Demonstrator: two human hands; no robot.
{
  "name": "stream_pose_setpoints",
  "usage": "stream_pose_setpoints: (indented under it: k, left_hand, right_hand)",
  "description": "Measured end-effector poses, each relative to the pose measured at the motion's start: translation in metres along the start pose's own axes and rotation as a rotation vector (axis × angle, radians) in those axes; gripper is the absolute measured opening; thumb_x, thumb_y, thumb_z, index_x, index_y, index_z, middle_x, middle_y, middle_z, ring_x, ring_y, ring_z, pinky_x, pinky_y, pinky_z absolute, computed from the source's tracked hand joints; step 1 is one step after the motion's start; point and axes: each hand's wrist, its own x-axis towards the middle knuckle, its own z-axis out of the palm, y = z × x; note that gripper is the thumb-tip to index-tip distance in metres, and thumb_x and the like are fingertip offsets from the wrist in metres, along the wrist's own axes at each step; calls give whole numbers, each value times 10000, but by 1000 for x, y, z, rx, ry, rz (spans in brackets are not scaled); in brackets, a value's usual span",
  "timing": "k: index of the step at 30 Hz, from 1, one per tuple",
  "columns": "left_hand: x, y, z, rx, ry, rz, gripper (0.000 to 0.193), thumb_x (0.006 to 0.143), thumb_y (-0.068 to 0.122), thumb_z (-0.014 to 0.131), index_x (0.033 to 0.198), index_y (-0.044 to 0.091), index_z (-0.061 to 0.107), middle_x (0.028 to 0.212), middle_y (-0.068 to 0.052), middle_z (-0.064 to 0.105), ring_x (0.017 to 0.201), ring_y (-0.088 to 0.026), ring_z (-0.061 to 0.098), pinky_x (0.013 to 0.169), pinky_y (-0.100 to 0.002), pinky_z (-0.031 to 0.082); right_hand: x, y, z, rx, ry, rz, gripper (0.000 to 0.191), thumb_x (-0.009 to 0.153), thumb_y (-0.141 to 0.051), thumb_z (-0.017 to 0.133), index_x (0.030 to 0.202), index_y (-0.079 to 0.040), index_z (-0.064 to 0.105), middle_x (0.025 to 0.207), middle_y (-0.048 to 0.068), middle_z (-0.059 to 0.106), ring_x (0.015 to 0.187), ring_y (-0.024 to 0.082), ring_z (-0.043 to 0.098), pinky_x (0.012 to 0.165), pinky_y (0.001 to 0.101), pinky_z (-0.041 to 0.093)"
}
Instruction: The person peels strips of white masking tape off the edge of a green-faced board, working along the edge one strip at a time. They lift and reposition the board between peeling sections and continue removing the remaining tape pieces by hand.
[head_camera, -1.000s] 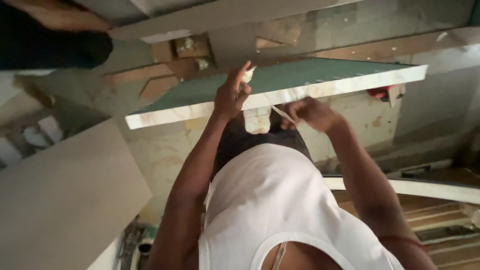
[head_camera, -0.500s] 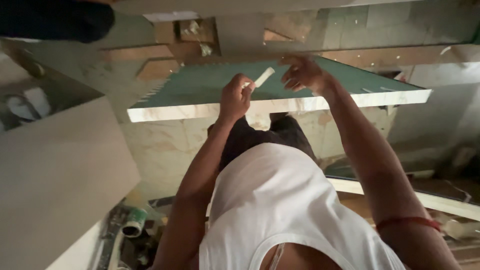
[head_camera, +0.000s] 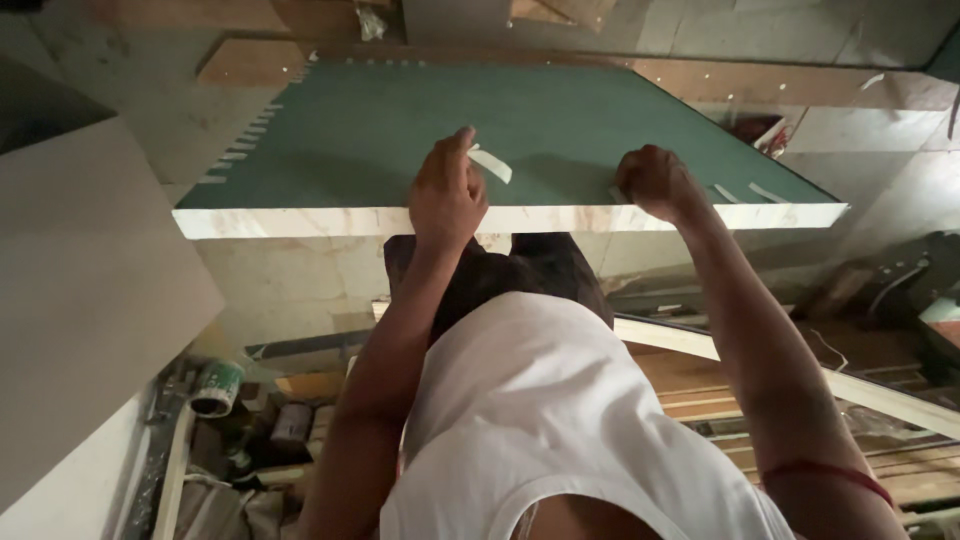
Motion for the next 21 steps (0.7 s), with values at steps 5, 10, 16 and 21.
stream_pose_setpoints:
  k: [5, 10, 16, 21]
  left_hand:
    - [6, 2, -4, 40, -25, 10, 441, 866, -47, 611, 1296, 38, 564, 1032, -137, 671, 889, -326, 687, 749, -432, 574]
    - [7, 6, -5, 62, -20, 15, 399, 829, -47, 620, 1217, 48, 612, 1018, -129, 669, 875, -312, 683, 744, -414, 573]
    - [7, 5, -5, 36, -29, 30, 369, 824, -39, 643, 1183, 45, 618, 1008, -114, 660, 872, -300, 672, 748, -411, 566]
    - [5, 5, -5, 56, -48, 45, 373, 817, -29, 651, 1181, 42, 608, 1018, -118, 655, 898, -308, 670, 751, -417, 564]
  right_hand:
    - [-2, 4, 0, 120, 16, -24, 197, 828, -21, 580, 849, -52, 774, 941, 193, 753, 910, 354, 720, 847, 448, 552]
    - [-3, 15, 1, 259, 78, -115, 184, 849, -38, 625, 964, -45, 769, 971, 190, 745, 874, 314, 714, 771, 418, 550]
    - [-5, 16, -7, 518, -148, 14, 138, 912, -79, 642, 991, -45, 750, 862, 184, 710, 796, 333, 652, 711, 439, 518]
    - [-9, -1, -7, 159, -1, -98, 104, 843, -27, 678, 920, -5, 745, 932, 172, 710, 851, 298, 680, 741, 398, 530]
